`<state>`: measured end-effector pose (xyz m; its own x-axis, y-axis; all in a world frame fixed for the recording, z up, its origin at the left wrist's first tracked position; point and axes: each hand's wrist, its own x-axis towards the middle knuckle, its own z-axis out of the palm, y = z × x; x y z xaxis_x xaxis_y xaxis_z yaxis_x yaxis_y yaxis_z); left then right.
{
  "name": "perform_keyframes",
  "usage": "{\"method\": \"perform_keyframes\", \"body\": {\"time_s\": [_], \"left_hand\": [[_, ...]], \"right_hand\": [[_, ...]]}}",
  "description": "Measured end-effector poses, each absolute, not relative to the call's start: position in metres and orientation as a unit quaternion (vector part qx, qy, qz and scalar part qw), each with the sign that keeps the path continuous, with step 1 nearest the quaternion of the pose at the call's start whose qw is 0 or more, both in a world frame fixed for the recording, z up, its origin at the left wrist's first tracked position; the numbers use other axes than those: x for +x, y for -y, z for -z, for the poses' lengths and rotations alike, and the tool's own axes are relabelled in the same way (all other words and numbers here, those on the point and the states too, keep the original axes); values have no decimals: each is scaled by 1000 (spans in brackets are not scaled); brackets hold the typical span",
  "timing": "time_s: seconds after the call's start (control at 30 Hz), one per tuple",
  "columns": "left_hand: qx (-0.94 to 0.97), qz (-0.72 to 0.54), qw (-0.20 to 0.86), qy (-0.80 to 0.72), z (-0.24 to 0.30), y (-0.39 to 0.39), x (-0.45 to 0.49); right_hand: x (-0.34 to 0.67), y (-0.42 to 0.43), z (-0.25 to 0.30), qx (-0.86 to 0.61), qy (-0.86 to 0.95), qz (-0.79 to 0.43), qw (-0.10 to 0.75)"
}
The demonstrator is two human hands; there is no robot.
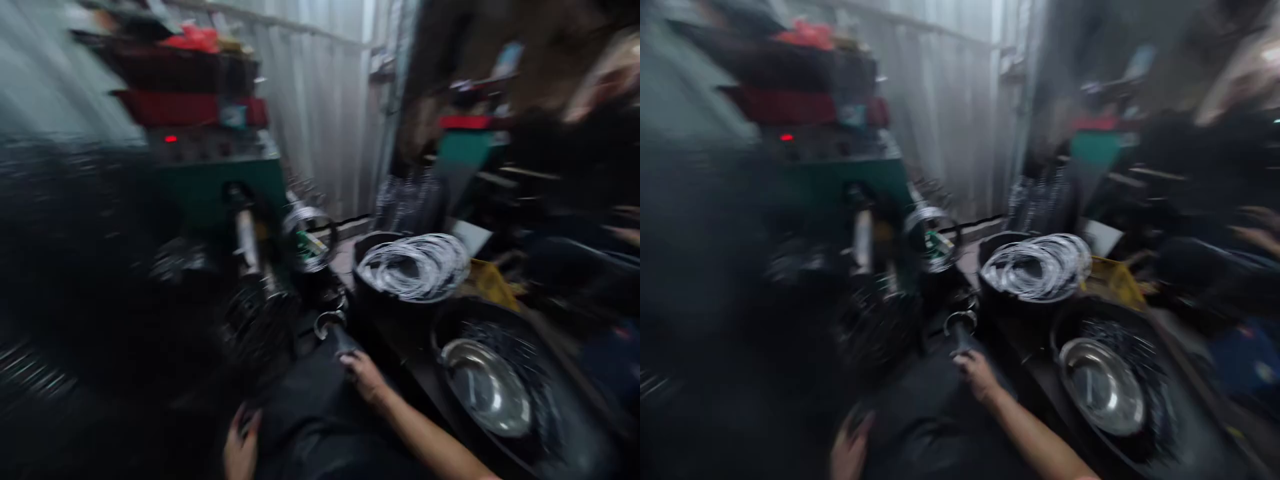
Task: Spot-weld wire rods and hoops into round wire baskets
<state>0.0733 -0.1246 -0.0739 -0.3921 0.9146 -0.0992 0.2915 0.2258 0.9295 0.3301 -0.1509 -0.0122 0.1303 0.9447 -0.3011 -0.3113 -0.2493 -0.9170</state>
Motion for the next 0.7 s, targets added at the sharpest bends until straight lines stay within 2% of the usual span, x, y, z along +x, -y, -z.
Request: {"method": "perform_keyframes", "body": {"time_s": [0.1, 0.17, 0.27, 0.4, 0.6, 0.7], "left_hand": [[391, -508, 341, -687, 67, 136, 35], [428, -527, 264, -686, 48, 117, 18], [512, -476, 174, -694, 11, 79, 1], [588, -378, 180, -692, -24, 38, -5], [617, -251, 198, -719, -37, 2, -8], [627, -228, 188, -721, -37, 3, -9]], "right_hand": [[343, 130, 9, -522, 295, -604, 524], [348, 120, 8, -531, 267, -594, 542], [351, 117, 5, -547, 265, -558, 566], [350, 124, 12, -598, 352, -451, 562], [360, 147, 51, -636, 480, -379, 470], [363, 166, 58, -635, 530, -348, 440]]}}
